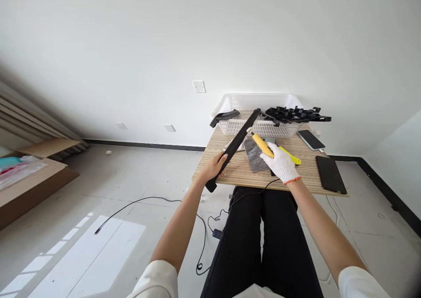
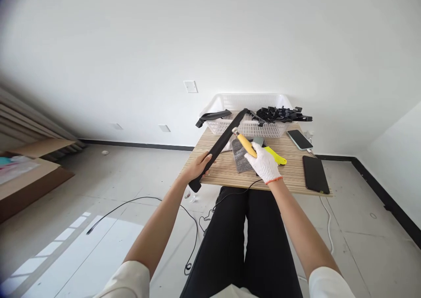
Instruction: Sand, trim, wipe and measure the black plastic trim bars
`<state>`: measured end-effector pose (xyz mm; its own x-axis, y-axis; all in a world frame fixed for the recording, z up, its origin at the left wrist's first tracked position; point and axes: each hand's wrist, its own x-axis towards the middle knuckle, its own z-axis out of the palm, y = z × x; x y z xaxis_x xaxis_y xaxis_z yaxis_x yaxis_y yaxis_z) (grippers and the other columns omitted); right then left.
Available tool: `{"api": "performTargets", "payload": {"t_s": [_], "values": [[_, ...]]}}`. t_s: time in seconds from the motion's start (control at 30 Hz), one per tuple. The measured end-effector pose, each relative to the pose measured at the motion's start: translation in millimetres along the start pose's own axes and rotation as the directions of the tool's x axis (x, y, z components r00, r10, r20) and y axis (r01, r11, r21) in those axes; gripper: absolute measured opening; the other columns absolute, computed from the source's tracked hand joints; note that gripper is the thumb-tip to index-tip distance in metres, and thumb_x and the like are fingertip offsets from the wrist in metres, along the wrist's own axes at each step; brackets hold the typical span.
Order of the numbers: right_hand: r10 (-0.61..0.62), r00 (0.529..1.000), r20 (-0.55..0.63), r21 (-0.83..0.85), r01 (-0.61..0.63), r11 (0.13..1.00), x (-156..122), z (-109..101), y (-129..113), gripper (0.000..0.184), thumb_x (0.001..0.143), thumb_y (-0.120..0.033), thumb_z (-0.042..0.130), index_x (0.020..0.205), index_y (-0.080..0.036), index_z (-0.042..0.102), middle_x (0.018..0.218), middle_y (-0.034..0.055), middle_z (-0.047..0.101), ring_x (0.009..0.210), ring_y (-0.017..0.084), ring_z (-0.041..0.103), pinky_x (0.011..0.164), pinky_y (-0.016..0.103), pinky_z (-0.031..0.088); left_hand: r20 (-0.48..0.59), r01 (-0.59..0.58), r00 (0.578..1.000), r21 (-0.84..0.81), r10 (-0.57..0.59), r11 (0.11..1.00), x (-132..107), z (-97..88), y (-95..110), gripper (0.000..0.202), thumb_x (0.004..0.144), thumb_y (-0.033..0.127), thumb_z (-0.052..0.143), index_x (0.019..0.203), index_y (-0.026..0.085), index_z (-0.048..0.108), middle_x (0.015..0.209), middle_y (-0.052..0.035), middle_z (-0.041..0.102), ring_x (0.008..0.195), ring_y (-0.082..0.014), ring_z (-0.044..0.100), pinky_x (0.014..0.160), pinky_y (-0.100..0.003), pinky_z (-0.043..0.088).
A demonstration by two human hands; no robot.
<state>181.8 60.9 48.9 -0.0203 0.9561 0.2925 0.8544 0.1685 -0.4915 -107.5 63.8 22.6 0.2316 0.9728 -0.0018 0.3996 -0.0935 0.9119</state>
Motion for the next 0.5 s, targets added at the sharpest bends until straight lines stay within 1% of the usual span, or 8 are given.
{"api": "performTargets", "payload": {"t_s": [0.07,0.1,0.2,0.27,0.3,0.4,0.43,0.5], "values": [[-0.037,0.997,0.068,-0.021,0.038,0.999,-3.3,6.6,0.8,0.058,0.087,-0.050,0.066,0.140,-0.029,0.058,0.118,0.0065,0.072,0.099,0.028,0.070,0.084,0.039,0.055,-0.011,-0.004,1.000,0.001,0.004,1.000,-1.8,-4.6,-3.0,0.046,0.097,0.064,0.039,0.104,0.020,0.052,0.106,-0.0074,0.068,0.047,-0.0059,0.053,0.039,-0.020,0.045],[-0.055,0.996,0.070,-0.020,0.056,0.998,-4.5,9.6,1.2,0.058,0.087,-0.051,0.066,0.140,-0.030,0.057,0.121,0.0059,0.071,0.101,0.028,0.070,0.086,0.039,0.055,-0.008,0.002,1.000,-0.005,-0.002,1.000,-2.2,-6.4,-4.0,0.046,0.097,0.064,0.039,0.104,0.020,0.051,0.106,-0.0071,0.068,0.047,-0.0059,0.052,0.038,-0.020,0.044],[-0.125,0.992,0.006,0.022,0.124,0.992,-3.4,17.3,0.5,0.058,0.091,-0.051,0.061,0.143,-0.028,0.053,0.128,0.0047,0.068,0.108,0.026,0.067,0.093,0.039,0.053,0.006,0.009,1.000,0.015,-0.009,1.000,-2.4,-9.2,-5.2,0.045,0.096,0.064,0.040,0.102,0.021,0.051,0.107,-0.0063,0.067,0.045,-0.0052,0.051,0.036,-0.019,0.042],[-0.185,0.982,0.035,0.009,0.184,0.983,1.4,20.6,-1.7,0.057,0.091,-0.050,0.061,0.143,-0.029,0.053,0.133,0.0037,0.066,0.111,0.026,0.066,0.095,0.038,0.052,0.002,0.010,1.000,0.040,-0.010,0.999,-2.5,-9.0,-5.6,0.044,0.097,0.063,0.039,0.100,0.021,0.051,0.106,-0.0058,0.066,0.045,-0.0053,0.051,0.036,-0.020,0.042],[-0.176,0.983,0.059,-0.015,0.177,0.984,4.6,21.4,-3.1,0.056,0.091,-0.050,0.061,0.143,-0.030,0.053,0.132,0.0037,0.067,0.110,0.026,0.067,0.094,0.038,0.052,-0.007,0.010,1.000,0.044,-0.010,0.999,-2.7,-8.5,-5.8,0.043,0.097,0.062,0.039,0.100,0.021,0.051,0.106,-0.0056,0.066,0.045,-0.0053,0.051,0.036,-0.020,0.043],[-0.015,0.998,0.057,-0.078,0.020,0.997,14.0,20.1,-8.1,0.058,0.093,-0.054,0.056,0.145,-0.029,0.050,0.119,0.0069,0.072,0.101,0.028,0.069,0.085,0.037,0.053,-0.035,0.007,0.999,0.046,-0.005,0.999,-3.6,-7.3,-6.4,0.042,0.098,0.061,0.038,0.102,0.021,0.051,0.104,-0.0054,0.066,0.044,-0.0052,0.051,0.036,-0.020,0.043],[0.008,0.998,0.068,-0.091,-0.002,0.996,16.4,18.8,-9.7,0.059,0.094,-0.056,0.054,0.145,-0.029,0.049,0.115,0.0071,0.073,0.099,0.028,0.070,0.083,0.036,0.052,-0.040,0.005,0.999,0.047,-0.003,0.999,-3.8,-7.1,-6.5,0.041,0.098,0.060,0.038,0.102,0.021,0.051,0.103,-0.0052,0.066,0.044,-0.0051,0.051,0.036,-0.020,0.043],[-0.038,0.988,0.149,-0.125,0.057,0.990,19.4,16.6,-12.1,0.058,0.092,-0.059,0.055,0.143,-0.032,0.051,0.112,0.0056,0.074,0.098,0.027,0.070,0.081,0.034,0.051,-0.035,0.005,0.999,0.045,-0.003,0.999,-3.8,-7.1,-6.6,0.040,0.099,0.059,0.038,0.104,0.022,0.051,0.102,-0.0046,0.066,0.044,-0.0053,0.051,0.037,-0.020,0.043]]}}
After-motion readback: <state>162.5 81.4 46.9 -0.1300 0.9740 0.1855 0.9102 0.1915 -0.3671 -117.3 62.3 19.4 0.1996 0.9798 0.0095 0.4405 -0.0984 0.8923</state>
